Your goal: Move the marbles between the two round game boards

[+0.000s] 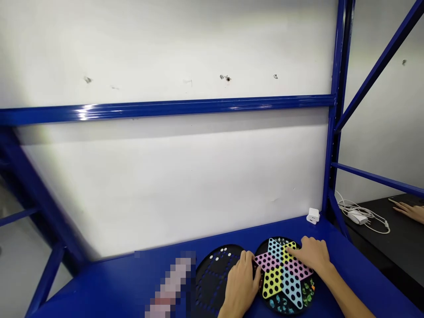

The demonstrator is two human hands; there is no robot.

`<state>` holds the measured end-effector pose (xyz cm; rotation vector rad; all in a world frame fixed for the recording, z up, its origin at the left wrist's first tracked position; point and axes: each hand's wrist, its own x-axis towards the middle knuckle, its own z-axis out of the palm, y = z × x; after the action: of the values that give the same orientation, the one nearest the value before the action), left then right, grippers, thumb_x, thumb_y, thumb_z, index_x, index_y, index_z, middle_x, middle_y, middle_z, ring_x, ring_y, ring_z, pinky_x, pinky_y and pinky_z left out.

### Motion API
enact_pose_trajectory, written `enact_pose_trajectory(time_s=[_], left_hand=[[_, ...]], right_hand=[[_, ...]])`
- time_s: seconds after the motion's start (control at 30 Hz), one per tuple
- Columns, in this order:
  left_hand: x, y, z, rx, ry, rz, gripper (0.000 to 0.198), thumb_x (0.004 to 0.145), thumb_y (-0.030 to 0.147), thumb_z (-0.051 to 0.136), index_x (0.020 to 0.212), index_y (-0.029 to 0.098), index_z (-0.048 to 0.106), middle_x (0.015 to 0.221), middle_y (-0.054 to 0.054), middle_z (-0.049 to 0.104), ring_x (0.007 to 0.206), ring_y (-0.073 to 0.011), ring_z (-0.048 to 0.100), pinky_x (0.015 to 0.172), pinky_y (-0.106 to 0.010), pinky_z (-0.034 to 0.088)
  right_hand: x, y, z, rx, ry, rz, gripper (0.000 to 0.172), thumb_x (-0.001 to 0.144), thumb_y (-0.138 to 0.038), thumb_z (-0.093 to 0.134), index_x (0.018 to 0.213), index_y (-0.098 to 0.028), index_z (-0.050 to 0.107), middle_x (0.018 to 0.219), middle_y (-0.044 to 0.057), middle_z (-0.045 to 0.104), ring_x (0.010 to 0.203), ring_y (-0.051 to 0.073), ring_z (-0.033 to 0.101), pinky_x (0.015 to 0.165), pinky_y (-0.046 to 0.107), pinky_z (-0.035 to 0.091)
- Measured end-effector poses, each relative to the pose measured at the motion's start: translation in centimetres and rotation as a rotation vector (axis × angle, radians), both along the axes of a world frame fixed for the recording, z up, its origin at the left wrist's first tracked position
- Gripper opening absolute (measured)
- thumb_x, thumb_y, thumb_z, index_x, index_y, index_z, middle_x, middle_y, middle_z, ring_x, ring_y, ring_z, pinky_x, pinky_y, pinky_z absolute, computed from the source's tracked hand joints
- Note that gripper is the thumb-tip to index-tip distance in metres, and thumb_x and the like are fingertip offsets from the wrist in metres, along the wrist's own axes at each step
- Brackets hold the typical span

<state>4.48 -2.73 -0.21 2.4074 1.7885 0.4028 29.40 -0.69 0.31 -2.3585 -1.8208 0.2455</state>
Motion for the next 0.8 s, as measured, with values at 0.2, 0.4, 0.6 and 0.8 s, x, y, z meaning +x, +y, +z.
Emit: enact_pose_trajectory(time_s=[0.2, 0.4, 0.6, 0.8], left_hand=[[0.8, -0.7, 0.4, -0.050, 0.104, 0.050, 0.031, 0.098, 0.032, 0.034, 0.105, 0.019, 0.061, 0.110, -0.009, 0.060, 0.095, -0.0207, 0.064, 0.076, -0.028, 0.046], [2.0, -1.2, -0.7, -0.042, 0.233, 0.095, 0.043, 0.098, 0.035, 0.035, 0.131, 0.015, 0.054, 0.132, -0.019, 0.053, 0.099, -0.0265, 0.066, 0.077, -0.033, 0.051], [2.3, -1.2, -0.8, -0.080, 0.305, 0.044, 0.041, 0.099, 0.030, 0.031, 0.126, 0.017, 0.060, 0.136, -0.021, 0.051, 0.092, -0.0269, 0.067, 0.072, -0.035, 0.051], [2.1, -1.5, -0.2, -0.047, 0.235, -0.016, 0.039, 0.098, 0.023, 0.032, 0.112, 0.020, 0.068, 0.111, -0.016, 0.063, 0.084, -0.0243, 0.065, 0.069, -0.033, 0.046]], right_hand=[[0.2, 0.2, -0.5, 0.033, 0.045, 0.012, 0.057, 0.083, -0.072, 0.040, 0.081, -0.019, 0.062, 0.091, 0.016, 0.071, 0.089, 0.034, 0.067, 0.085, 0.048, 0.041], [-0.8, 0.4, -1.3, 0.061, 0.082, 0.051, 0.052, 0.088, -0.065, 0.039, 0.090, -0.019, 0.061, 0.101, 0.015, 0.072, 0.094, 0.033, 0.067, 0.088, 0.047, 0.041], [-0.7, 0.6, -1.7, 0.026, 0.103, 0.065, 0.056, 0.089, -0.061, 0.040, 0.113, -0.015, 0.061, 0.115, 0.018, 0.068, 0.104, 0.035, 0.065, 0.092, 0.048, 0.040], [-0.8, 0.7, -1.8, 0.010, 0.118, 0.071, 0.065, 0.090, -0.059, 0.038, 0.127, -0.010, 0.056, 0.123, 0.021, 0.064, 0.111, 0.036, 0.062, 0.094, 0.049, 0.040]])
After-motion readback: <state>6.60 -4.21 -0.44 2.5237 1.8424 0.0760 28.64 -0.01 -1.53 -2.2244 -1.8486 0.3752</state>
